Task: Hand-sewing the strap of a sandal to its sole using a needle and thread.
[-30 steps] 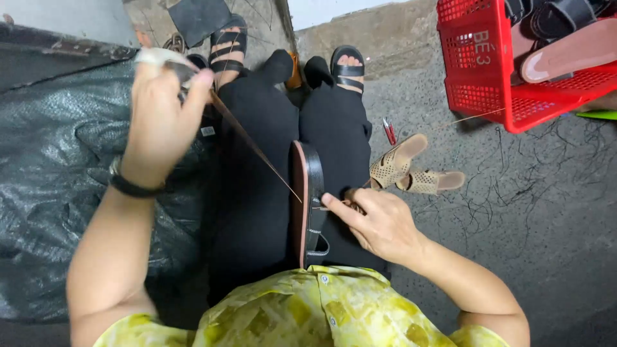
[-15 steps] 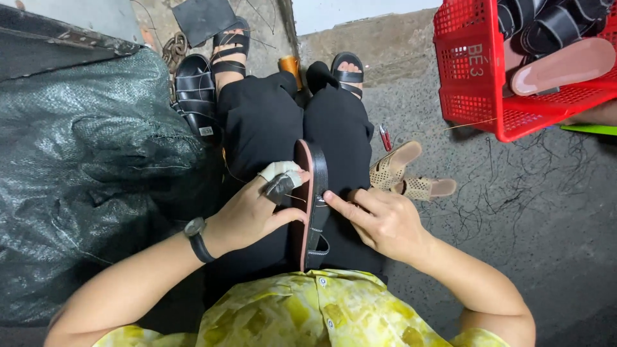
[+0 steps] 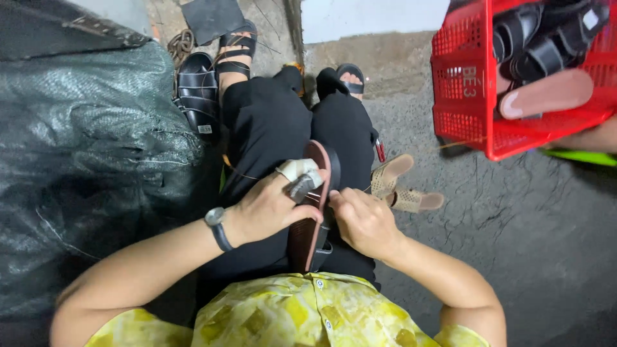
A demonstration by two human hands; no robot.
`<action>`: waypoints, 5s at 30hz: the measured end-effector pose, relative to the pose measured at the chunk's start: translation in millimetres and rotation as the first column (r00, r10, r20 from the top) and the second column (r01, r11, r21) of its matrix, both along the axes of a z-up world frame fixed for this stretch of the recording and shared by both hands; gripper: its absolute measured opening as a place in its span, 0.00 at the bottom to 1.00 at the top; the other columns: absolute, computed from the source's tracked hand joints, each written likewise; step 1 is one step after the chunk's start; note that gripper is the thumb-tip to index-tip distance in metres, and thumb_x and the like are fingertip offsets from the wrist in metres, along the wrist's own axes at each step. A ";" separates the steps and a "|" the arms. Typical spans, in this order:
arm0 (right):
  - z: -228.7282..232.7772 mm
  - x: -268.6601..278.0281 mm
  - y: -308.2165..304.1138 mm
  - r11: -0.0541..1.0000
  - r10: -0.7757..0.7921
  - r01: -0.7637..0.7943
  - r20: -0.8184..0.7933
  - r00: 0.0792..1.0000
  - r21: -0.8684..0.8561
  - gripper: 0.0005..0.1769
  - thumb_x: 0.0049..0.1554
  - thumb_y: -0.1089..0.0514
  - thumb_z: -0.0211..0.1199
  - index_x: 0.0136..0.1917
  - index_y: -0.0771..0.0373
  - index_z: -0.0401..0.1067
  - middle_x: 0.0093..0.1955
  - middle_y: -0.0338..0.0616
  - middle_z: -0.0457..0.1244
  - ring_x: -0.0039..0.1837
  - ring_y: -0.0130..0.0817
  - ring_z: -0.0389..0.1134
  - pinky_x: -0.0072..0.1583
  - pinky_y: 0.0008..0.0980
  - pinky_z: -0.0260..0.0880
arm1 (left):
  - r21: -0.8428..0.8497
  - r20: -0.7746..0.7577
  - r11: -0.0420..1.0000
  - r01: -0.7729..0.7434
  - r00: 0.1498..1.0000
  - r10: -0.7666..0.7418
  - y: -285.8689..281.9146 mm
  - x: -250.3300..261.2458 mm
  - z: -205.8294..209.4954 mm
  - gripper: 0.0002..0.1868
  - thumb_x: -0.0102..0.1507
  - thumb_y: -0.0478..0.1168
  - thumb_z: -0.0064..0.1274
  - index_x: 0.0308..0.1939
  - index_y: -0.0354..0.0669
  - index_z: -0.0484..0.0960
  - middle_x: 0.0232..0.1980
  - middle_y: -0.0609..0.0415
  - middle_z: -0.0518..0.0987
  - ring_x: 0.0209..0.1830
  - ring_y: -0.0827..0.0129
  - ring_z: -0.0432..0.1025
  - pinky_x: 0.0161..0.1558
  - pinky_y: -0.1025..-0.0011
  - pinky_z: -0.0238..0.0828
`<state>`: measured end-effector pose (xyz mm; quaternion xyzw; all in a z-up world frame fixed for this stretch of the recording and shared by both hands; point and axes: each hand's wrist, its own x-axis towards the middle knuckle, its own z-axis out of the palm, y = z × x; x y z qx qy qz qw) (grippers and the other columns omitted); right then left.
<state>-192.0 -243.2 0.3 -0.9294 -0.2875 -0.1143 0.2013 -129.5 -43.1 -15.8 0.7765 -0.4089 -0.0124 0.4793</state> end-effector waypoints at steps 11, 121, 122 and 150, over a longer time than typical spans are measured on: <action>11.1 -16.0 -9.7 0.979 -0.088 0.121 -0.193 0.977 0.165 0.14 0.52 0.65 0.63 0.52 0.71 0.70 0.33 0.46 0.63 0.30 0.41 0.66 0.30 0.27 0.65 | -0.413 -0.732 0.903 -0.124 0.634 -0.248 7.2 -28.9 25.7 0.06 0.59 0.36 0.55 0.30 0.38 0.79 0.38 0.49 0.77 0.38 0.59 0.74 0.44 0.65 0.73; 13.2 2.6 -15.0 0.979 0.050 -0.041 0.038 0.998 -0.200 0.16 0.57 0.57 0.45 0.54 0.65 0.67 0.37 0.44 0.55 0.31 0.34 0.59 0.32 0.29 0.62 | 0.197 -0.206 0.977 -0.079 0.971 0.120 5.8 -16.5 25.7 0.40 0.54 0.48 0.63 0.67 0.42 0.64 0.57 0.44 0.68 0.55 0.54 0.71 0.54 0.67 0.70; 11.9 0.8 -17.6 0.972 0.077 -0.067 0.040 0.996 -0.227 0.19 0.56 0.57 0.43 0.56 0.66 0.65 0.38 0.45 0.55 0.33 0.36 0.60 0.33 0.31 0.63 | 0.158 -0.189 0.986 -0.047 0.979 0.077 8.9 -13.9 22.9 0.36 0.55 0.49 0.63 0.63 0.42 0.69 0.56 0.45 0.70 0.55 0.54 0.72 0.55 0.66 0.69; 33.4 -4.7 -23.1 0.991 -0.123 0.132 -0.242 0.963 0.021 0.17 0.56 0.58 0.56 0.60 0.56 0.71 0.32 0.42 0.60 0.28 0.37 0.63 0.31 0.29 0.66 | -0.050 -0.740 0.989 -0.136 0.671 0.055 -9.7 -15.5 9.3 0.13 0.49 0.33 0.61 0.37 0.36 0.77 0.20 0.51 0.78 0.15 0.69 0.73 0.16 0.75 0.69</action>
